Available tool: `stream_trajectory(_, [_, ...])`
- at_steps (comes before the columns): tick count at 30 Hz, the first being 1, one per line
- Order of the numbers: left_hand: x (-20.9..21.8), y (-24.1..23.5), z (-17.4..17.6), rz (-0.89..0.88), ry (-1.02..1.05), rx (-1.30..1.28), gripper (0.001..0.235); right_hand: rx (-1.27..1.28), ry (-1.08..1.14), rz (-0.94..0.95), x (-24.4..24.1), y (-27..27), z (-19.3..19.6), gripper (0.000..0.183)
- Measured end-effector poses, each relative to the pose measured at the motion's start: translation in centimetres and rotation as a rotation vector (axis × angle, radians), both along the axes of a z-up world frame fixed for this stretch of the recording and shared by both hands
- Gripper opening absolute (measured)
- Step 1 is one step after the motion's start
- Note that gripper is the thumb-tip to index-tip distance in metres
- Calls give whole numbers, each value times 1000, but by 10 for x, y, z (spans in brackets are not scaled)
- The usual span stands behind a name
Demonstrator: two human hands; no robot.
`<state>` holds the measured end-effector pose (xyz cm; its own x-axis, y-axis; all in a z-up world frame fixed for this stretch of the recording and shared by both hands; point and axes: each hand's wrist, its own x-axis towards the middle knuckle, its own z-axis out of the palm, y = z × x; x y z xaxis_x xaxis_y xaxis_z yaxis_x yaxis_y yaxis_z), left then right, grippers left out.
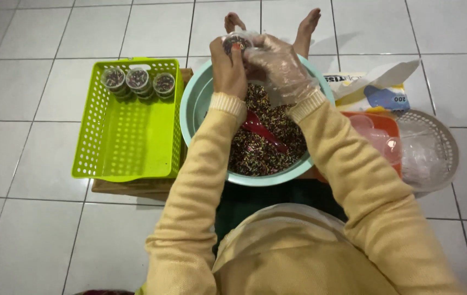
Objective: Filling small plastic containers with colorful sprinkles using a spoon and hands
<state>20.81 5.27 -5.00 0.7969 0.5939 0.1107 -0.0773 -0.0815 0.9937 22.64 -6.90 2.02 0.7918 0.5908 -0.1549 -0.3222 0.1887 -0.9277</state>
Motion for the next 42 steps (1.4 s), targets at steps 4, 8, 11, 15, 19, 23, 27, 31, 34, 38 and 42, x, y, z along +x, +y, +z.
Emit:
stream_trajectory(4, [-3, 1, 4, -1, 62, 65, 38, 734, 565, 278, 3, 5, 9, 134])
stream_trajectory(8, [-10, 0, 9, -67, 18, 57, 32, 691, 480, 415, 25, -1, -21, 135])
stream_trajectory(11, [-6, 8, 3, -102, 26, 71, 33, 452, 118, 132, 29, -6, -34, 86])
stream_trajectory(15, [-2, 17, -13, -141, 13, 282, 30, 496, 74, 361, 29, -9, -31, 100])
stream_trajectory(19, [-10, 11, 2, -219, 32, 155, 29, 547, 149, 274, 32, -8, -32, 79])
stream_trajectory(23, [-7, 15, -4, -212, 92, 257, 29, 610, 134, 248, 32, 0, -36, 79])
stream_trajectory(27, [-10, 17, -5, -245, 100, 342, 28, 466, 229, 3, 30, 3, -36, 83])
stream_trajectory(31, [-14, 13, 3, -306, 101, 372, 28, 706, 400, 102, 16, 4, -20, 120])
stream_trajectory(34, [-14, 14, -5, -301, 72, 431, 23, 599, 238, 212, 28, -4, -34, 99])
stream_trajectory(38, [-18, 14, 0, -318, 117, 447, 27, 638, 391, -214, 9, 1, -16, 129])
stream_trajectory(42, [-23, 14, 14, -347, 206, 462, 33, 754, 553, 163, 6, -8, -10, 122])
